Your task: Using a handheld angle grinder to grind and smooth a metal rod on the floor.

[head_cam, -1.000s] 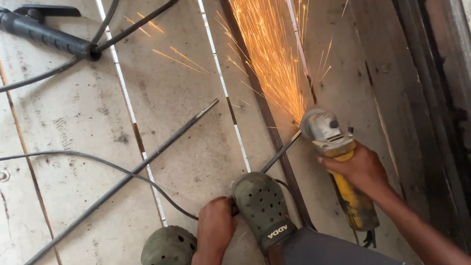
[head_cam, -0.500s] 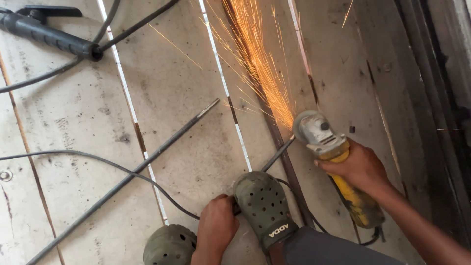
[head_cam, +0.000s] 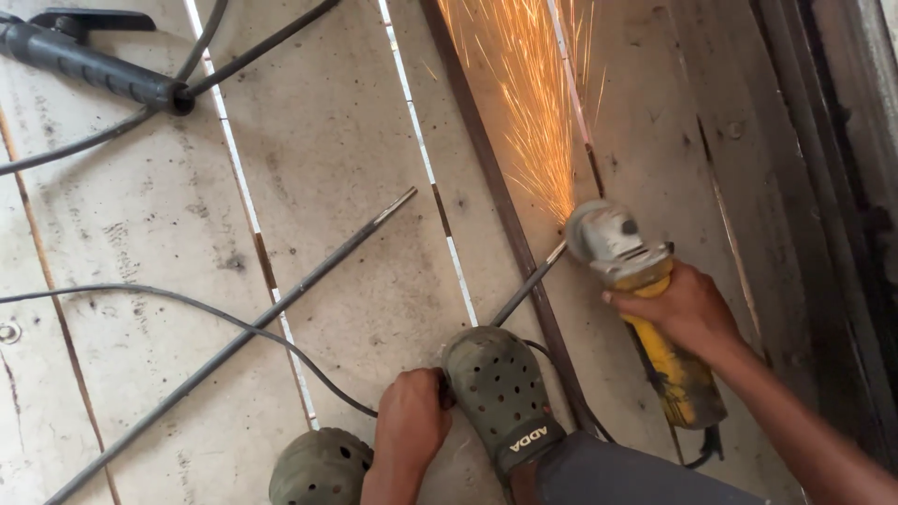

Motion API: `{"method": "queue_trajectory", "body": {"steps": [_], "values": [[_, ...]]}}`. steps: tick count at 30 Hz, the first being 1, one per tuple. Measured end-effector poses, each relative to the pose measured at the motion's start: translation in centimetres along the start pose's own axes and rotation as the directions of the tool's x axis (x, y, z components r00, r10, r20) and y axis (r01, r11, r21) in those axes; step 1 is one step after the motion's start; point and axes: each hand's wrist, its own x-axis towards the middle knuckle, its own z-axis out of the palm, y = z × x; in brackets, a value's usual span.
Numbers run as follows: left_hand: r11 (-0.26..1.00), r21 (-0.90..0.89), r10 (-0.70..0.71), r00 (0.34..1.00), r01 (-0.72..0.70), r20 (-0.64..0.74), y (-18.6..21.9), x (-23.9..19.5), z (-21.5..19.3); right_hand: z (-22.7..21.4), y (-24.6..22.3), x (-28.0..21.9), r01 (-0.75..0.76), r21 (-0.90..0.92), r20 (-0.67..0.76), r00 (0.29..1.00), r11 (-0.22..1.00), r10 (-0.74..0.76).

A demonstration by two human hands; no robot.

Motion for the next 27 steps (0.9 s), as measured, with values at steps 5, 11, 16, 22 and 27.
{"method": "queue_trajectory", "body": {"steps": [5, 11, 16, 22, 27], "values": [[0.997, -0.070, -0.029, 0.997, 0.034, 0.066, 0.3, 0.5, -0.8, 0.6, -0.5, -0.6, 0.071, 0.007, -0.074, 0.995, 0.997, -0.070], [0.998, -0.057, 0.033, 0.994, -0.027, 0.101, 0.0, 1.2, -1.3, 0.4, -1.5, -1.4, 0.024, 0.021, -0.004, 1.000, 0.999, -0.024], [0.999, -0.036, 0.033, 0.984, -0.027, 0.178, -0.4, 1.4, -1.6, 0.7, 2.2, -0.8, 0.045, 0.286, -0.038, 0.999, 0.957, -0.035], [0.992, -0.101, -0.049, 0.975, 0.072, 0.219, 0.1, 1.8, -2.2, 1.3, 6.0, -0.5, -0.207, 0.599, 0.139, 0.978, 0.773, 0.155], [0.988, -0.039, -0.138, 0.967, 0.150, 0.214, 0.5, 1.9, -1.6, 1.5, 3.1, -1.9, -0.178, 0.465, 0.208, 0.974, 0.867, 0.088]]}}
